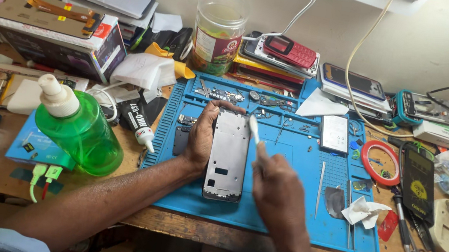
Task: The person cleans the inside of a disassembled smartphone chassis using a toothbrush and a metal pick. The person scrubs the interior surfaces and then uses the pick to remove debris from small crevices and holes.
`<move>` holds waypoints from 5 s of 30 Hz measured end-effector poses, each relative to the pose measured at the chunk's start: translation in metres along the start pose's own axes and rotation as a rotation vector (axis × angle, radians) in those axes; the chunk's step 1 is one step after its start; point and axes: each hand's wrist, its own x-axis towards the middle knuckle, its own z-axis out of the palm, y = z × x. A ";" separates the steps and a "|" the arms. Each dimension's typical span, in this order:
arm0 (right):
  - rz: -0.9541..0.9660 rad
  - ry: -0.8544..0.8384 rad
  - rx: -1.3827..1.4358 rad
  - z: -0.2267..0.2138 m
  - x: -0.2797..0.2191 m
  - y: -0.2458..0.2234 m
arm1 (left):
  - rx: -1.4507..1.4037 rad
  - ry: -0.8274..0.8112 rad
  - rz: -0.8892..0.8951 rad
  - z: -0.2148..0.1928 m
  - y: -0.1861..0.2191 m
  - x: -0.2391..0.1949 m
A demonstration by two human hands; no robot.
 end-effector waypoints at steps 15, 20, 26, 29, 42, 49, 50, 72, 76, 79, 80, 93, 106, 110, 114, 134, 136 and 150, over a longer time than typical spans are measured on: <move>0.086 0.200 0.024 -0.002 -0.029 0.072 | -0.392 -0.103 -0.128 -0.007 -0.012 0.001; 0.090 0.219 -0.044 0.001 -0.027 0.066 | -0.408 -0.122 -0.192 -0.007 -0.009 0.006; 0.063 0.237 -0.037 -0.001 -0.033 0.068 | -0.365 -0.130 -0.208 -0.008 -0.009 0.004; 0.073 0.232 -0.015 0.000 -0.034 0.069 | -0.348 -0.134 -0.199 -0.009 -0.009 0.005; 0.055 0.000 0.484 0.001 -0.081 0.033 | -0.381 -0.177 -0.192 -0.009 -0.016 0.005; -0.122 -0.017 0.117 0.016 -0.071 -0.002 | -0.284 -0.130 -0.215 -0.008 -0.012 0.001; -0.109 -0.061 0.084 0.016 -0.067 -0.004 | -0.291 -0.139 -0.209 -0.008 -0.012 0.001; -0.194 -0.243 0.205 -0.015 -0.122 0.042 | -0.326 -0.242 -0.258 -0.014 -0.019 0.000; -0.005 0.043 -0.034 -0.033 -0.098 0.076 | -0.341 -0.178 -0.233 -0.016 -0.020 0.002; 0.030 0.130 -0.176 -0.030 -0.072 0.097 | -0.340 -0.157 -0.241 -0.017 -0.021 0.003; 0.000 0.163 -0.180 -0.027 -0.066 0.103 | -0.339 -0.159 -0.232 -0.017 -0.021 0.004; 0.061 0.188 -0.179 -0.017 -0.037 0.135 | -0.303 -0.146 -0.217 -0.020 -0.023 0.008; 0.026 0.088 -0.369 -0.010 -0.010 0.144 | -0.176 -0.225 -0.269 -0.003 -0.025 0.041; -0.541 0.439 -0.242 -0.012 -0.011 0.156 | -0.234 -0.193 -0.295 0.010 -0.027 0.050; -0.344 0.258 -0.046 -0.025 -0.012 0.158 | -0.176 -0.131 -0.321 0.009 -0.029 0.048; 0.268 0.216 0.281 -0.111 -0.046 0.181 | 0.101 -0.088 -0.287 0.017 -0.013 0.037; 0.327 0.178 0.137 -0.115 -0.063 0.188 | 0.113 -0.104 -0.280 0.017 -0.016 0.037; 0.252 0.010 -0.031 -0.061 -0.073 0.191 | -0.177 -0.160 -0.270 -0.009 -0.037 0.045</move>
